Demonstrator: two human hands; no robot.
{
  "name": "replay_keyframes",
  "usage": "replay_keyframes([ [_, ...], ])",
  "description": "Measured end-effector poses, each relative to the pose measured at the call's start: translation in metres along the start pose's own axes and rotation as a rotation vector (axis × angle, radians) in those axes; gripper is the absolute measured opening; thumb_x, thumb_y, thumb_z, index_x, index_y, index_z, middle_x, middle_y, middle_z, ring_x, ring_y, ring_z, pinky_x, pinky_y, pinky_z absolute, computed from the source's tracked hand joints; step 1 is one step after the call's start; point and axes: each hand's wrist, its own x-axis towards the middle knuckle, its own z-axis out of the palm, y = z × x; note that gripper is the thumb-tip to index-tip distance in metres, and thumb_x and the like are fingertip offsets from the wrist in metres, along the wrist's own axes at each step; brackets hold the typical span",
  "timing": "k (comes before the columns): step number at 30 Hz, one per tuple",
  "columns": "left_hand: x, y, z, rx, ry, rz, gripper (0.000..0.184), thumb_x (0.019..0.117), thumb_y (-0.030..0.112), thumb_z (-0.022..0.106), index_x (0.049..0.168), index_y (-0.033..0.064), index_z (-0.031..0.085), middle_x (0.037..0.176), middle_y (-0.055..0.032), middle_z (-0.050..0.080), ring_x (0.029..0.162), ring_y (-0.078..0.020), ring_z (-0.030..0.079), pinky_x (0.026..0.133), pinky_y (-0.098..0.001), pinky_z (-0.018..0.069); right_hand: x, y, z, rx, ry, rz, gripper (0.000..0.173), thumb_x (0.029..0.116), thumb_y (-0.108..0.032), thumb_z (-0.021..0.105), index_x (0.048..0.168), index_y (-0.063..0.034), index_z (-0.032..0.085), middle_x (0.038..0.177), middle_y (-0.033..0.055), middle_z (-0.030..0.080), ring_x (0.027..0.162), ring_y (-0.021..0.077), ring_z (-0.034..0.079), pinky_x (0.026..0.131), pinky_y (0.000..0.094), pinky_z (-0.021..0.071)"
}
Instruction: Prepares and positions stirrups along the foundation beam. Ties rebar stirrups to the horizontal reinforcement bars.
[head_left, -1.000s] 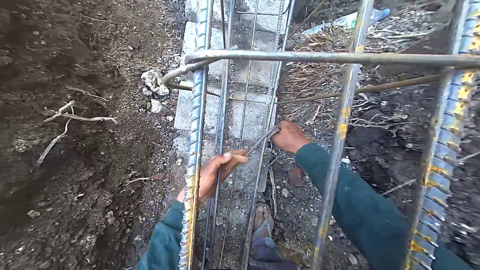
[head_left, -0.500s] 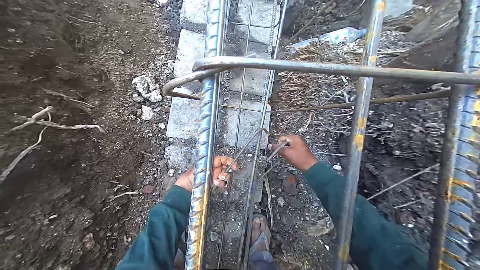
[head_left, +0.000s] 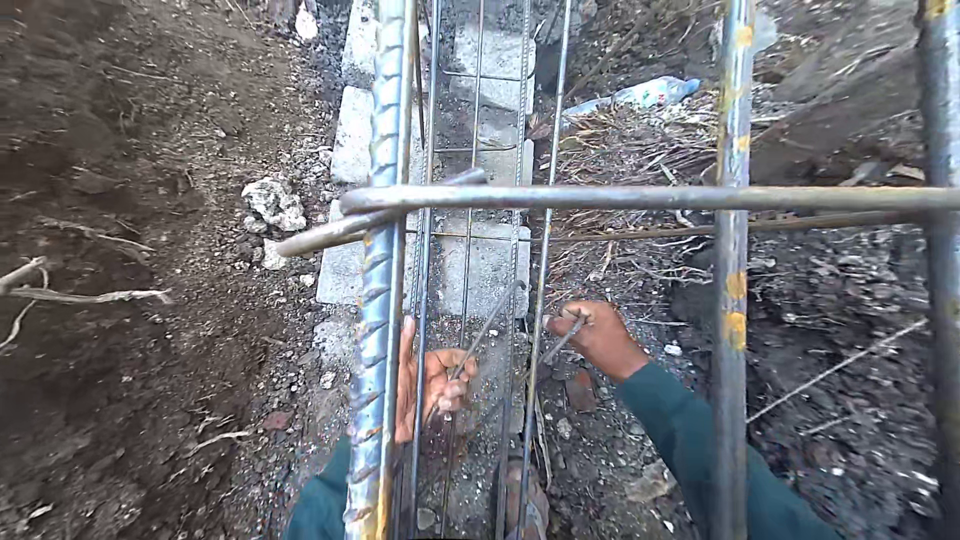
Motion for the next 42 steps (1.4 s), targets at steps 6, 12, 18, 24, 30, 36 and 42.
replay_keyframes([
  [6, 0.009, 0.048, -0.039, 0.391, 0.497, 0.068, 0.052, 0.1101, 0.045, 0.026, 0.081, 0.0164, 0.058, 0.065, 0.0047, 0.052, 0.050, -0.0027, 0.044, 0.045, -0.0172, 0.0353, 0.036, 0.000, 0.021, -0.026, -0.054, 0.077, 0.020, 0.0978, -0.022, 0.071, 0.099, -0.0021, 0.068, 0.077, 0.0083, 0.061, 0.068, 0.0189, 0.058, 0.068, 0.0437, 0.0507],
  [12, -0.027, 0.037, -0.004, 0.613, 0.805, 0.285, 0.045, 0.1055, 0.030, 0.049, 0.063, 0.0174, 0.048, 0.050, 0.0086, 0.035, 0.041, -0.0010, 0.030, 0.040, -0.0186, 0.0273, 0.040, -0.009, 0.032, -0.087, -0.005, 0.064, 0.026, 0.0996, -0.020, 0.068, 0.083, -0.0007, 0.068, 0.069, 0.0108, 0.059, 0.064, 0.0239, 0.057, 0.064, 0.0487, 0.0486],
  [18, -0.060, 0.030, 0.004, 0.673, 0.967, 0.475, 0.047, 0.1084, 0.027, 0.036, 0.063, 0.0190, 0.045, 0.049, 0.0100, 0.036, 0.039, -0.0006, 0.030, 0.038, -0.0178, 0.0266, 0.035, -0.042, 0.030, -0.124, -0.136, 0.028, 0.025, 0.1041, -0.022, 0.062, 0.101, 0.0013, 0.072, 0.087, 0.0175, 0.069, 0.079, 0.0290, 0.066, 0.079, 0.0536, 0.0538],
  [24, -0.078, 0.000, 0.054, 0.699, 0.982, 0.606, 0.042, 0.1030, 0.028, 0.039, 0.062, 0.0264, 0.046, 0.048, 0.0149, 0.034, 0.038, 0.0035, 0.029, 0.038, -0.0147, 0.0253, 0.015, -0.054, 0.012, -0.005, -0.141, 0.120, 0.019, 0.1019, -0.006, 0.062, 0.087, 0.0044, 0.068, 0.070, 0.0078, 0.057, 0.062, 0.0124, 0.048, 0.063, 0.0326, 0.0442],
  [30, -0.074, -0.019, 0.074, 0.773, 0.926, 0.577, 0.032, 0.0991, 0.031, 0.053, 0.068, 0.0254, 0.051, 0.053, 0.0156, 0.039, 0.042, 0.0032, 0.033, 0.041, -0.0163, 0.0296, 0.013, 0.033, 0.008, 0.038, -0.021, -0.068, 0.023, 0.0992, -0.011, 0.066, 0.085, 0.0069, 0.070, 0.072, 0.0115, 0.062, 0.066, 0.0162, 0.057, 0.068, 0.0404, 0.0503],
  [36, -0.103, -0.049, 0.101, 0.944, 0.712, 0.556, 0.041, 0.0997, 0.047, 0.061, 0.067, 0.0228, 0.056, 0.064, 0.0146, 0.048, 0.056, 0.0038, 0.045, 0.053, -0.0155, 0.0396, -0.059, -0.001, -0.015, 0.083, -0.048, 0.031, 0.021, 0.0921, -0.021, 0.068, 0.077, -0.0071, 0.063, 0.066, 0.0005, 0.058, 0.059, 0.0113, 0.058, 0.058, 0.0357, 0.0526],
  [42, -0.133, -0.052, 0.121, 1.046, 0.447, 0.339, 0.045, 0.1010, 0.045, 0.061, 0.072, 0.0114, 0.066, 0.079, 0.0070, 0.061, 0.080, 0.0011, 0.058, 0.072, -0.0182, 0.0494, -0.103, -0.030, -0.022, -0.133, -0.031, -0.436, 0.041, 0.0932, -0.034, 0.055, 0.061, -0.0103, 0.063, 0.064, 0.0008, 0.062, 0.070, 0.0132, 0.063, 0.068, 0.0376, 0.0530],
])
